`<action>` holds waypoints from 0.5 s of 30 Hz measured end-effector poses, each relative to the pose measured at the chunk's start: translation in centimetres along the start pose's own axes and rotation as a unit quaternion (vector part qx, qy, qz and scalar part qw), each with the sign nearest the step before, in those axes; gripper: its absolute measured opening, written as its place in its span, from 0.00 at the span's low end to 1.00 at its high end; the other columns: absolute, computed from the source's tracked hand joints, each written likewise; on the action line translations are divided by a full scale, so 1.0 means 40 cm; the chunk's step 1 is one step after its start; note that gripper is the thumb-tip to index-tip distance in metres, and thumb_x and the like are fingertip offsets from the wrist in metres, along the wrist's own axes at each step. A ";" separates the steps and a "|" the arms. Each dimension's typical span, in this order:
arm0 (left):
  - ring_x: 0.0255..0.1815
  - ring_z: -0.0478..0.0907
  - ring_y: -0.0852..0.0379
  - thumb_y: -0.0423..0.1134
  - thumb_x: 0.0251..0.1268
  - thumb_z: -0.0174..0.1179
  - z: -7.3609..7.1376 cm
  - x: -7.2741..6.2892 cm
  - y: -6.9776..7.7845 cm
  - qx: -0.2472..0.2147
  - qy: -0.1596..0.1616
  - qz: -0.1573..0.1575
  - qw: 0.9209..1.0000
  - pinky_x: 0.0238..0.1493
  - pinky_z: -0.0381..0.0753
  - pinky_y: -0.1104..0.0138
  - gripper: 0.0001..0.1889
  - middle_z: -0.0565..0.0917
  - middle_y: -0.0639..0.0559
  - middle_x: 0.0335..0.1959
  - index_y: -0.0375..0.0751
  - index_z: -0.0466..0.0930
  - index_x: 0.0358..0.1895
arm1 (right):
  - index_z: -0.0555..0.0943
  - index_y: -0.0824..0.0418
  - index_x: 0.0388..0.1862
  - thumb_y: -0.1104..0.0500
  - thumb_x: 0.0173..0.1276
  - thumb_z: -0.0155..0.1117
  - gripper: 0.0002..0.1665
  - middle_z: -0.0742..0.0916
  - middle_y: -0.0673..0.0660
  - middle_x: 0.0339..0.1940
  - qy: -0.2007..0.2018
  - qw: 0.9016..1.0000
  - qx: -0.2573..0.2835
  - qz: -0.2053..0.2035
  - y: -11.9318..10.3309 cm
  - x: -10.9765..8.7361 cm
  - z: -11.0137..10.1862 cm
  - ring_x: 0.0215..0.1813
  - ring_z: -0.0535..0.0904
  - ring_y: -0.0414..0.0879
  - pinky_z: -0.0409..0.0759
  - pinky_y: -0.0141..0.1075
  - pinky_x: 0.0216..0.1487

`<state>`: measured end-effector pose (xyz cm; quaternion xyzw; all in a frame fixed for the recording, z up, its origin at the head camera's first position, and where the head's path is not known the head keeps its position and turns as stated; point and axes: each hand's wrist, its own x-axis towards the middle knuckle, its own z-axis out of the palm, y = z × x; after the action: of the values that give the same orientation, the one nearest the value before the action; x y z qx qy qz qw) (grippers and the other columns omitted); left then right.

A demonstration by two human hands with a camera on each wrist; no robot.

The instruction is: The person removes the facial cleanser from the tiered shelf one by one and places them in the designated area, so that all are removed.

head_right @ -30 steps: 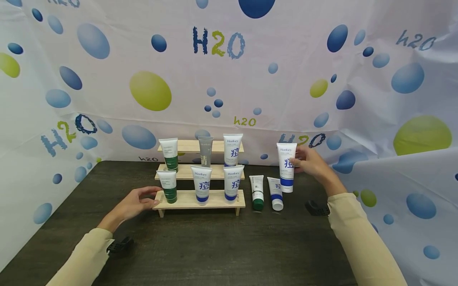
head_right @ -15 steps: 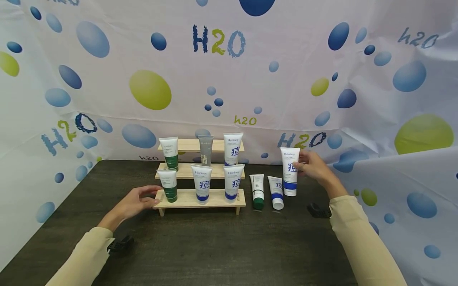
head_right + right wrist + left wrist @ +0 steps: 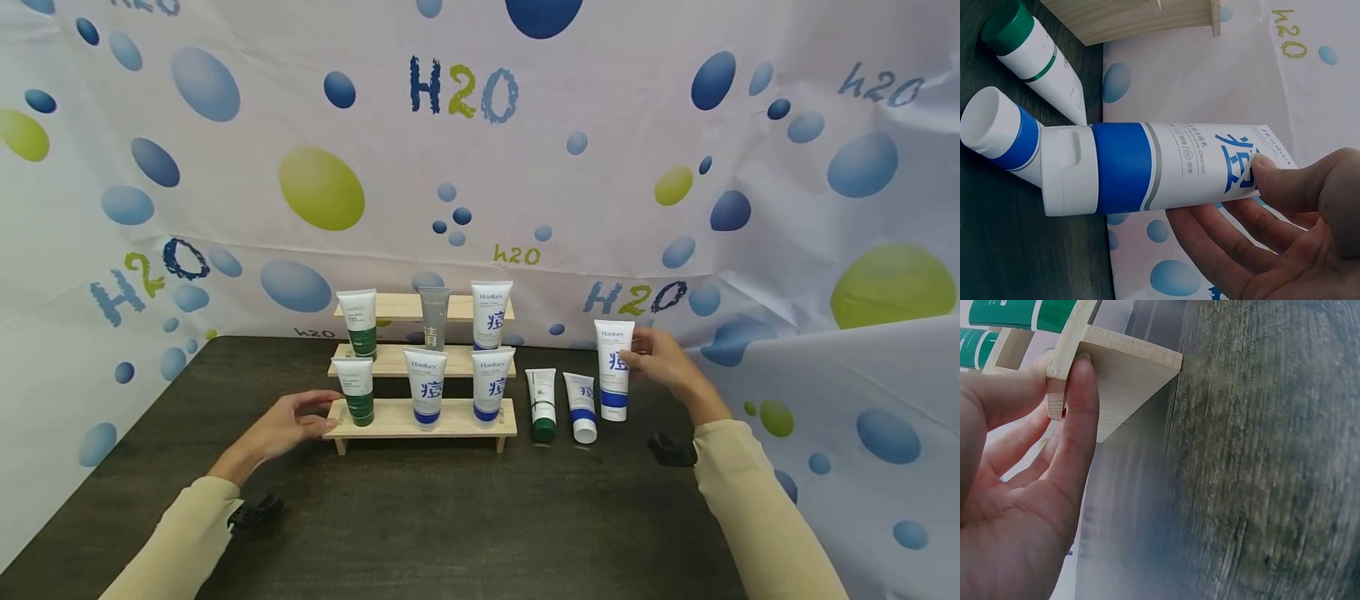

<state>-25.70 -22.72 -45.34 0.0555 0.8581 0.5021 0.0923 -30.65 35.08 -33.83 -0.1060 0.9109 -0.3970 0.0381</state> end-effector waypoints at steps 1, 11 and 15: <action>0.62 0.83 0.40 0.37 0.72 0.66 0.000 0.000 0.000 0.002 0.001 0.000 1.000 0.56 0.86 0.54 0.30 0.72 0.30 0.71 0.35 0.70 0.73 | 0.59 0.82 0.73 0.63 0.82 0.53 0.31 0.76 0.83 0.63 -0.001 1.000 0.002 0.000 0.002 -0.001 0.000 0.60 0.81 0.70 0.88 0.53 0.51; 0.64 0.82 0.37 0.39 0.72 0.66 -0.003 0.001 -0.001 0.012 0.001 0.005 1.000 0.59 0.84 0.50 0.30 0.73 0.30 0.71 0.35 0.70 0.73 | 0.60 0.82 0.73 0.63 0.82 0.53 0.31 0.77 0.83 0.62 -0.007 1.000 0.006 0.006 0.024 -0.001 0.001 0.58 0.82 0.68 0.88 0.52 0.50; 0.63 0.82 0.38 0.38 0.72 0.66 -0.003 0.001 0.001 0.010 0.002 0.002 1.000 0.58 0.85 0.50 0.30 0.73 0.29 0.71 0.34 0.70 0.73 | 0.60 0.82 0.73 0.63 0.82 0.53 0.31 0.77 0.83 0.62 -0.007 1.000 0.006 0.011 0.032 -0.002 0.000 0.58 0.82 0.67 0.88 0.51 0.49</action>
<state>-25.75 -22.80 -45.25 0.0568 0.8634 0.4933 0.0891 -30.79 35.92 -34.76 -0.0983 0.9094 -0.4011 0.0500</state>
